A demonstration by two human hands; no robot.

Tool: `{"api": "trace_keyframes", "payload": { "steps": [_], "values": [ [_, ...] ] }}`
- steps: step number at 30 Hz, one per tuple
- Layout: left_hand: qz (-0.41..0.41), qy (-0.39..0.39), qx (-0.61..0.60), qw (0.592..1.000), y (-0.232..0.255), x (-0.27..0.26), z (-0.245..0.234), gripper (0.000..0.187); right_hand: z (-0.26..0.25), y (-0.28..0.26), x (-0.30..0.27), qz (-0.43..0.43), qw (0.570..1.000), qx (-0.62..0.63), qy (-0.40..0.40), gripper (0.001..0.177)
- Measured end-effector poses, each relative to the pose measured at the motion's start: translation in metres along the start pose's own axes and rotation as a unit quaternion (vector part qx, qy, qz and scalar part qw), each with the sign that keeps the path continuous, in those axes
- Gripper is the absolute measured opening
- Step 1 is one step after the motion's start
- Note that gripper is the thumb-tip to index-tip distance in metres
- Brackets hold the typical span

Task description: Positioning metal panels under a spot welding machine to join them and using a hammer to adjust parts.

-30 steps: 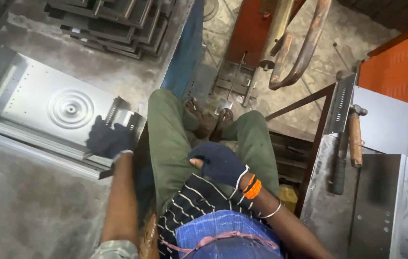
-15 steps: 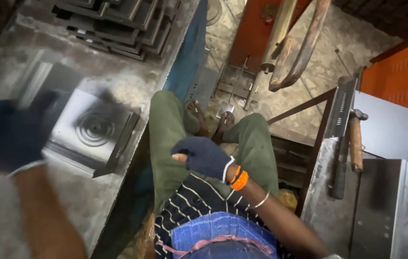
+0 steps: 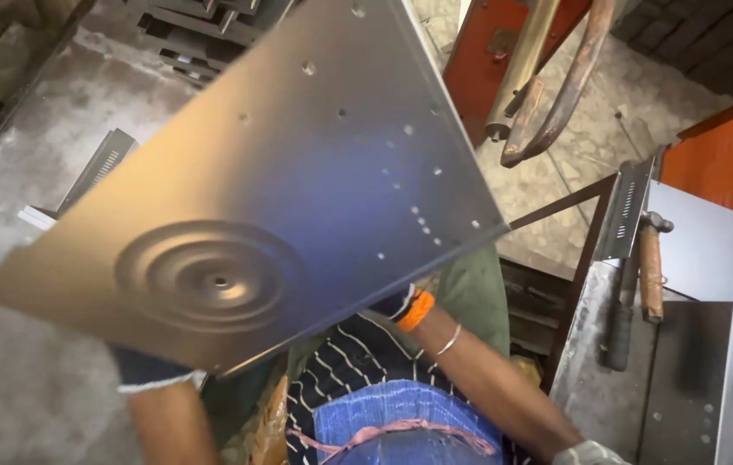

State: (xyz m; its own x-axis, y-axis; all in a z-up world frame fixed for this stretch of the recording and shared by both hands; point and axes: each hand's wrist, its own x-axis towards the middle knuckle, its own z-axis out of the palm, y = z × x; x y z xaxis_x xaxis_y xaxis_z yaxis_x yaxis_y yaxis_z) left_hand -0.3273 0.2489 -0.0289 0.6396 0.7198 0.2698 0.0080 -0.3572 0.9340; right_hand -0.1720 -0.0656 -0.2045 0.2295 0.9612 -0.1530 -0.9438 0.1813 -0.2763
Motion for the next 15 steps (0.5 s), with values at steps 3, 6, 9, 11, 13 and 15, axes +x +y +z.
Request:
{"api": "trace_keyframes", "payload": {
  "steps": [3,6,9,11,13,15],
  "values": [
    [-0.001,-0.014,-0.120,0.993,0.018,-0.010,0.025,0.043,-0.010,-0.017,-0.012,-0.025,1.000,-0.006,0.001,0.038],
    [-0.005,-0.037,-0.236,0.971,0.040,-0.020,0.053,0.048,-0.012,-0.032,-0.035,-0.055,0.998,-0.007,0.005,0.041],
    [-0.012,-0.062,-0.351,0.934,0.065,-0.028,0.085,0.053,-0.016,-0.048,-0.055,-0.088,0.996,-0.007,0.011,0.044],
    [-0.022,-0.082,-0.422,0.903,0.088,-0.034,0.105,0.057,-0.017,-0.057,-0.070,-0.112,0.994,-0.003,0.017,0.046],
    [0.002,-0.121,-0.377,0.918,0.131,-0.030,0.146,0.054,-0.020,-0.071,-0.081,-0.138,0.990,-0.004,0.021,0.048],
    [0.025,-0.159,-0.334,0.929,0.153,-0.035,0.185,0.052,-0.027,-0.084,-0.095,-0.164,0.986,-0.005,0.028,0.050]
  ]
}}
